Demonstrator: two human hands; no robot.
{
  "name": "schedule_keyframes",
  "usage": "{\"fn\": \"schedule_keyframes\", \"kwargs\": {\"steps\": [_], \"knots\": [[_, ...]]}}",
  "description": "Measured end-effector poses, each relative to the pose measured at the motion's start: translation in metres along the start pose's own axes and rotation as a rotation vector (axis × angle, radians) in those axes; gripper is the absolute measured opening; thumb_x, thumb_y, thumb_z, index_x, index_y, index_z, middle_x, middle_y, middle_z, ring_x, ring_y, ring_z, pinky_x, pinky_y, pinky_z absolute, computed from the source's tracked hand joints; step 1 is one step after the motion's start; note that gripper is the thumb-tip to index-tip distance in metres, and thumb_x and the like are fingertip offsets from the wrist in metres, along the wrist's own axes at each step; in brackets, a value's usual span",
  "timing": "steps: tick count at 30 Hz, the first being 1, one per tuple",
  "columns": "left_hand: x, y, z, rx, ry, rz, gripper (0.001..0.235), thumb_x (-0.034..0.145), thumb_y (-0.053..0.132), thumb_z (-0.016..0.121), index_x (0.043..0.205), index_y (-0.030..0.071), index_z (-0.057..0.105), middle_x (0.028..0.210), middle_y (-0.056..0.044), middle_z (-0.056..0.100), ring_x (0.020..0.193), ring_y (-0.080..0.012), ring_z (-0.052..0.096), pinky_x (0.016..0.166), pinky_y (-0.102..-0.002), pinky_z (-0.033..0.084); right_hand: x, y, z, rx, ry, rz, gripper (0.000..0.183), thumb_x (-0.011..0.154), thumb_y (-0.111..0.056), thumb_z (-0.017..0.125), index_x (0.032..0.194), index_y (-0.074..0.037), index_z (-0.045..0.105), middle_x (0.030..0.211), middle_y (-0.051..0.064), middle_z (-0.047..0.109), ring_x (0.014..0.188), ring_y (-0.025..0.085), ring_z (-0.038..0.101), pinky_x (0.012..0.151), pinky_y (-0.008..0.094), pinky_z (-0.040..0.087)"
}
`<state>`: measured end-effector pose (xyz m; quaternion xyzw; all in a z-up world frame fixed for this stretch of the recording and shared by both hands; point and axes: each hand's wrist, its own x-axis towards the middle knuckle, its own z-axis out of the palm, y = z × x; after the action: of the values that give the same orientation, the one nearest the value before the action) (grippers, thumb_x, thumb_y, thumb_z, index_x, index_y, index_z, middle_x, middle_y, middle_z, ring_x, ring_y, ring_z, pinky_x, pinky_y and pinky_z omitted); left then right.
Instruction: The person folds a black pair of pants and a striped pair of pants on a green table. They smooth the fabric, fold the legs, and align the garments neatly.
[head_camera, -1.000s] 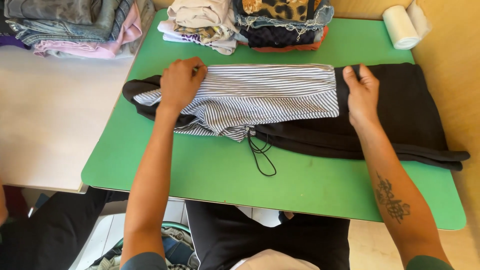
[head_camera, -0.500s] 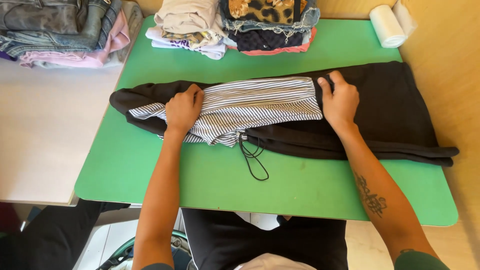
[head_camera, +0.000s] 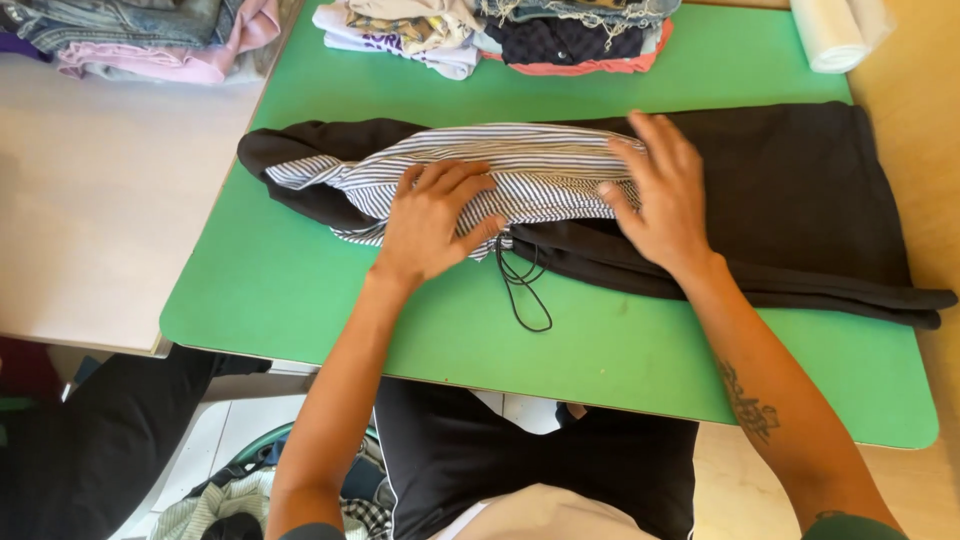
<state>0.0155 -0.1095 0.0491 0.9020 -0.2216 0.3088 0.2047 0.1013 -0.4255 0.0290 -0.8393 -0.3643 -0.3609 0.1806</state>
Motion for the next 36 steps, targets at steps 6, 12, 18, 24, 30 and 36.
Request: {"fn": "schedule_keyframes", "kwargs": {"steps": [6,12,18,24,30,36], "knots": [[-0.015,0.017,-0.010,0.228,-0.567,-0.363,0.066,0.105,0.040,0.053,0.163,0.038,0.023,0.173,0.000,0.017,0.154,-0.0518,0.014,0.111,-0.084,0.013,0.004,-0.020,0.013,0.123,-0.591,0.307,0.055,0.108,-0.048,0.043,0.160,-0.030,0.038,0.168,0.011,0.031,0.151,0.055,0.013,0.102,0.090,0.007],[-0.027,-0.007,-0.034,0.163,-0.719,-0.451,0.073,0.102,0.071,0.028,0.164,0.035,0.020,0.174,0.000,0.011,0.159,-0.0408,0.004,0.113,-0.082,0.006,-0.003,-0.017,0.020,0.042,-0.626,0.273,0.053,0.108,-0.045,0.040,0.160,-0.034,0.035,0.171,0.005,0.025,0.154,0.050,0.013,0.102,0.092,0.011],[-0.047,-0.095,-0.070,0.079,0.209,-0.317,0.030,0.090,0.002,0.071,0.113,0.022,0.075,0.112,0.002,0.071,0.109,-0.0273,0.063,0.095,-0.044,0.049,-0.009,-0.015,0.025,0.001,-0.559,0.190,0.053,0.108,-0.040,0.042,0.160,-0.032,0.037,0.169,0.010,0.032,0.152,0.052,0.023,0.099,0.093,0.018],[-0.047,-0.123,-0.108,0.289,-0.176,-0.163,0.061,0.076,0.008,0.066,0.136,0.013,0.061,0.136,-0.006,0.064,0.130,-0.0357,0.045,0.105,-0.058,0.039,0.005,-0.029,0.014,0.054,-0.654,0.333,0.055,0.105,-0.050,0.030,0.157,-0.032,0.035,0.172,0.002,0.021,0.157,0.043,0.008,0.103,0.088,0.009],[-0.062,-0.167,-0.098,0.724,-0.005,0.102,0.019,0.080,-0.001,0.066,0.089,0.014,0.060,0.087,0.000,0.062,0.085,-0.0245,0.059,0.069,-0.036,0.047,0.004,-0.028,0.015,0.016,-0.650,0.310,0.055,0.105,-0.050,0.030,0.158,-0.033,0.034,0.171,0.001,0.023,0.157,0.042,0.010,0.101,0.089,0.012],[-0.093,-0.182,-0.068,0.770,-0.058,-0.039,0.015,0.090,0.007,0.065,0.102,0.017,0.065,0.101,-0.001,0.058,0.095,-0.0262,0.054,0.052,-0.039,0.055,0.006,-0.027,0.015,0.006,-0.707,0.340,0.056,0.105,-0.052,0.026,0.159,-0.037,0.030,0.173,-0.002,0.017,0.158,0.039,0.006,0.104,0.087,0.009]]}}
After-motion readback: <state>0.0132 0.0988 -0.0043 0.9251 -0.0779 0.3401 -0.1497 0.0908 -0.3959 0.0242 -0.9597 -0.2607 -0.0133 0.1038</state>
